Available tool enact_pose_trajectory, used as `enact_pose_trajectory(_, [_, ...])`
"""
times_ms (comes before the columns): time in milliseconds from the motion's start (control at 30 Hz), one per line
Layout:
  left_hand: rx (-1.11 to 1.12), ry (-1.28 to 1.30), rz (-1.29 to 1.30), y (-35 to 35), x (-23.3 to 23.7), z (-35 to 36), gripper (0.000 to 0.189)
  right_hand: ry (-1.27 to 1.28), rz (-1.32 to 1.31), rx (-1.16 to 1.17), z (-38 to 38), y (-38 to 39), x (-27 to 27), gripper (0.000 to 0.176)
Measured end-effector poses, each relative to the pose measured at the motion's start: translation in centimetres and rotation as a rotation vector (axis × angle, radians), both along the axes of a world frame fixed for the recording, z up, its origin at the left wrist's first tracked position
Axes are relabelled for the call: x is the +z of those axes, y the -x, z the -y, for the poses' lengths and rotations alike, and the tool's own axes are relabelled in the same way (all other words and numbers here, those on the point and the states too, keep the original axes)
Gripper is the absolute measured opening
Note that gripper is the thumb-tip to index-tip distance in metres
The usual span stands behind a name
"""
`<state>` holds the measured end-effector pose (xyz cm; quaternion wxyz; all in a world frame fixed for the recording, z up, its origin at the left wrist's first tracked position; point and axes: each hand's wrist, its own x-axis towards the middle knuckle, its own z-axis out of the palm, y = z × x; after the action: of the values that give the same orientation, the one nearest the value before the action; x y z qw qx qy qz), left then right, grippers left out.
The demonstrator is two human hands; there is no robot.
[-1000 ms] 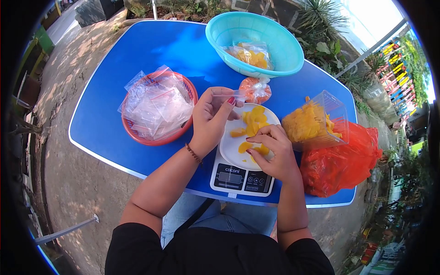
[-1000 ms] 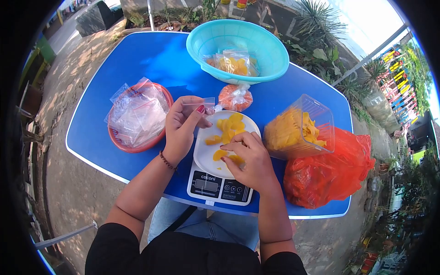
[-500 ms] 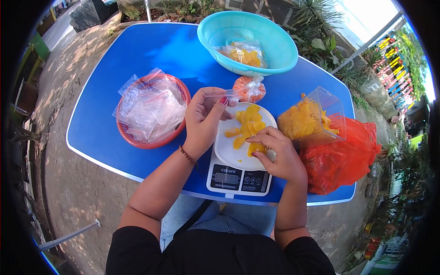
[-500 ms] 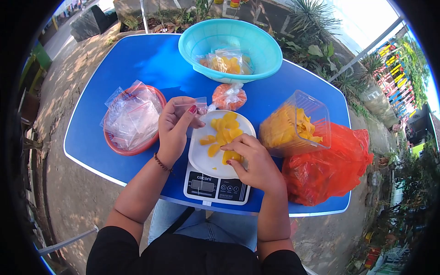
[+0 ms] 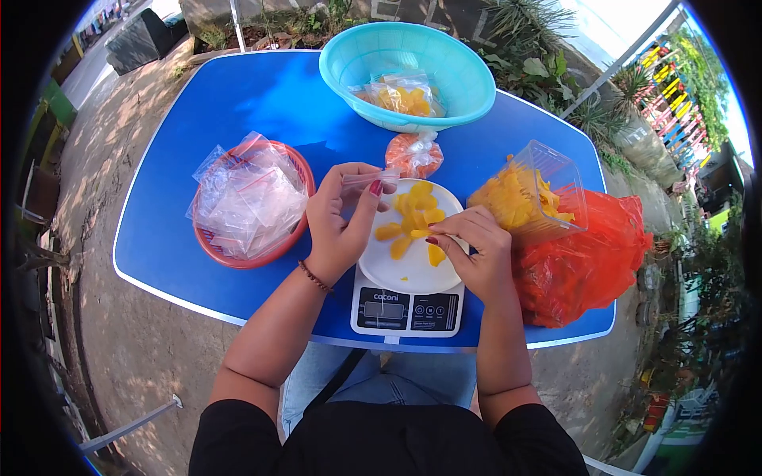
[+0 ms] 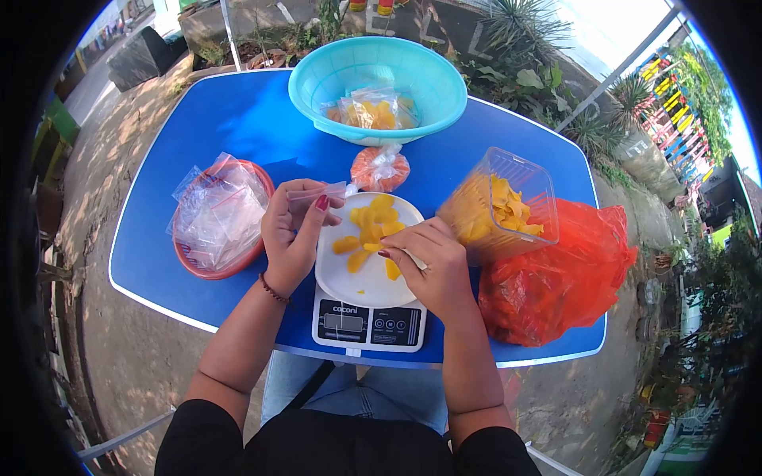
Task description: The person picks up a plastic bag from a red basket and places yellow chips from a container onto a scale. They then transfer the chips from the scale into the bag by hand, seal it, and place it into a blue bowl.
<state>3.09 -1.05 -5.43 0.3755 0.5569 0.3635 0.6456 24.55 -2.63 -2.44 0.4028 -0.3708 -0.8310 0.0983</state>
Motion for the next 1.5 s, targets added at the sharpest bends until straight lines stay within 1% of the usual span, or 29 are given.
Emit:
enact_pose_trajectory(33, [0.023,-0.051,-0.124,0.0,0.2,0.2,0.017,-0.014,-0.013,-0.009,0.1,0.1,-0.1,0.016])
enact_pose_trajectory(133, [0.085,-0.323,-0.436,-0.4,1.2,0.1,0.017,-0.093,-0.053,-0.052,0.3,0.5,0.3,0.019])
enact_pose_trajectory(200, [0.09,-0.336,-0.503,-1.3,2.8,0.7,0.02,-0.162,-0.075,-0.072,0.5,0.6,0.8,0.02])
enact_pose_trajectory(267, [0.092,-0.375,-0.595,-2.0,4.7,1.1,0.02,-0.253,-0.082,-0.142,1.1,0.2,2.4,0.02])
enact_pose_trajectory(300, [0.055,-0.339,-0.581,-2.6,5.6,1.1,0.021,-0.292,-0.104,-0.182,1.3,0.0,3.0,0.02])
enact_pose_trajectory(433, [-0.039,-0.439,-0.449,-5.7,7.8,0.2,0.02,-0.453,-0.154,-0.343,1.7,-1.8,5.4,0.017])
enact_pose_trajectory(533, [-0.061,-0.448,-0.428,-7.6,8.8,-0.7,0.018,-0.449,-0.263,-0.529,1.2,-4.1,6.2,0.013])
enact_pose_trajectory(567, [-0.058,-0.391,-0.383,-8.3,9.0,-0.9,0.016,-0.418,-0.263,-0.555,1.1,-4.9,6.4,0.013])
enact_pose_trajectory(633, [-0.078,-0.355,-0.333,-9.1,8.9,-1.4,0.015,-0.359,-0.262,-0.606,1.0,-6.1,6.6,0.013])
enact_pose_trajectory(733, [-0.12,-0.289,-0.311,-9.1,8.5,-1.4,0.016,-0.41,-0.213,-0.568,1.2,-6.4,6.7,0.014])
enact_pose_trajectory(833, [-0.122,-0.259,-0.3,-7.8,7.8,-1.3,0.017,-0.511,-0.127,-0.424,1.6,-4.8,6.7,0.016])
enact_pose_trajectory(900, [-0.082,-0.235,-0.255,-6.7,7.5,-1.2,0.018,-0.477,-0.067,-0.289,1.5,-2.9,6.5,0.019])
enact_pose_trajectory(933, [-0.049,-0.243,-0.276,-6.0,7.4,-1.1,0.018,-0.461,-0.038,-0.221,1.4,-1.9,6.3,0.021])
enact_pose_trajectory(1033, [0.032,-0.258,-0.307,-3.4,6.5,-1.3,0.018,-0.311,-0.023,-0.053,0.4,0.4,4.8,0.023])
enact_pose_trajectory(1133, [0.098,-0.215,-0.408,-1.0,5.7,-1.1,0.016,-0.159,0.119,-0.02,-0.6,1.2,2.8,0.026])
enact_pose_trajectory(1233, [0.105,-0.138,-0.414,0.4,3.7,-1.2,0.015,-0.177,0.278,-0.083,-0.6,1.6,1.7,0.026])
enact_pose_trajectory(1267, [0.108,-0.109,-0.414,0.5,3.1,-1.3,0.015,-0.135,0.267,-0.082,-0.7,1.7,1.1,0.026])
enact_pose_trajectory(1333, [0.089,-0.099,-0.318,0.4,1.8,-1.6,0.014,-0.047,0.252,-0.084,-0.9,1.5,0.3,0.027])
enact_pose_trajectory(1400, [0.085,-0.069,-0.214,0.0,0.6,-1.8,0.014,0.079,0.225,-0.108,-0.6,1.2,0.0,0.022])
enact_pose_trajectory(1433, [0.09,-0.094,-0.24,0.0,0.4,-1.7,0.015,0.144,0.211,-0.116,-0.5,1.0,-0.1,0.02])
enact_pose_trajectory(1500, [0.112,-0.146,-0.292,-0.1,0.2,-1.4,0.015,0.184,0.172,-0.077,-0.4,0.7,-0.7,0.019])
